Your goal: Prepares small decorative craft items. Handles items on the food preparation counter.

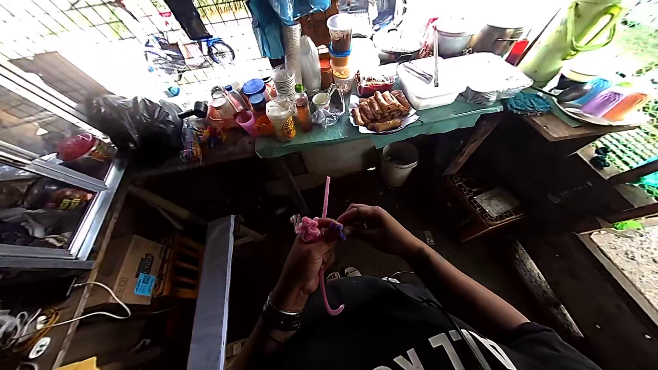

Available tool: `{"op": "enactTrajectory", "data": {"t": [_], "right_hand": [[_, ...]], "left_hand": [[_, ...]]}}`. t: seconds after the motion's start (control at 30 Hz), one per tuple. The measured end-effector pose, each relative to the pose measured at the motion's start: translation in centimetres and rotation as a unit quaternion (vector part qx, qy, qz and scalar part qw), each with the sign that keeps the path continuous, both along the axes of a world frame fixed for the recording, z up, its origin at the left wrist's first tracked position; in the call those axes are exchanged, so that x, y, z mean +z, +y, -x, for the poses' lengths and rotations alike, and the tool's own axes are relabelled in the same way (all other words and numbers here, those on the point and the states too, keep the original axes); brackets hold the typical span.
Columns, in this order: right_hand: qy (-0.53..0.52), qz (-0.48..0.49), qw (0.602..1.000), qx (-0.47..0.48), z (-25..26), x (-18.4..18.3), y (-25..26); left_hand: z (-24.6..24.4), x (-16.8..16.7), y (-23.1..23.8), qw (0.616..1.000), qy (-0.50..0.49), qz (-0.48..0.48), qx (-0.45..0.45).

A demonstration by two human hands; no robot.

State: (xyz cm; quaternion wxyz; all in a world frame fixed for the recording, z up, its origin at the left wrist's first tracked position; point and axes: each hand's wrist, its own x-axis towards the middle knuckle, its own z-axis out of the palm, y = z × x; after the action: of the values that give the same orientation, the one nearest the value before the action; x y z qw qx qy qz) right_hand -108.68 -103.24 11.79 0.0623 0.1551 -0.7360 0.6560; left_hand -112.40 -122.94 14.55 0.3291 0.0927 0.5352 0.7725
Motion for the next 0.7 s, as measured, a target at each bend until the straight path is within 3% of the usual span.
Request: {"op": "enactTrajectory", "data": {"t": [0.13,0.27,0.43,0.57,0.7], "right_hand": [[-0.041,0.027,0.998,0.042,0.0,0.5,0.7],[-0.066,0.041,0.995,0.069,-0.1,0.8,0.9],[0.020,0.033,0.994,-0.104,-1.3,0.7,-1.6],[0.166,-0.141,0.936,-0.275,-2.0,0.5,-2.9],[0.246,-0.298,0.863,-0.327,-2.5,0.6,-2.4]], "left_hand": [[0.2,-0.4,-0.5,0.998,0.025,-0.007,-0.062],[-0.1,-0.7,-0.2,0.999,0.024,-0.029,-0.038],[-1.0,-0.9,1.4,0.990,0.107,-0.034,0.084],[-1.0,-1.9,1.9,0.976,0.189,-0.047,0.100],[-0.9,-1.9,1.9,0.975,0.203,-0.042,0.075]]}}
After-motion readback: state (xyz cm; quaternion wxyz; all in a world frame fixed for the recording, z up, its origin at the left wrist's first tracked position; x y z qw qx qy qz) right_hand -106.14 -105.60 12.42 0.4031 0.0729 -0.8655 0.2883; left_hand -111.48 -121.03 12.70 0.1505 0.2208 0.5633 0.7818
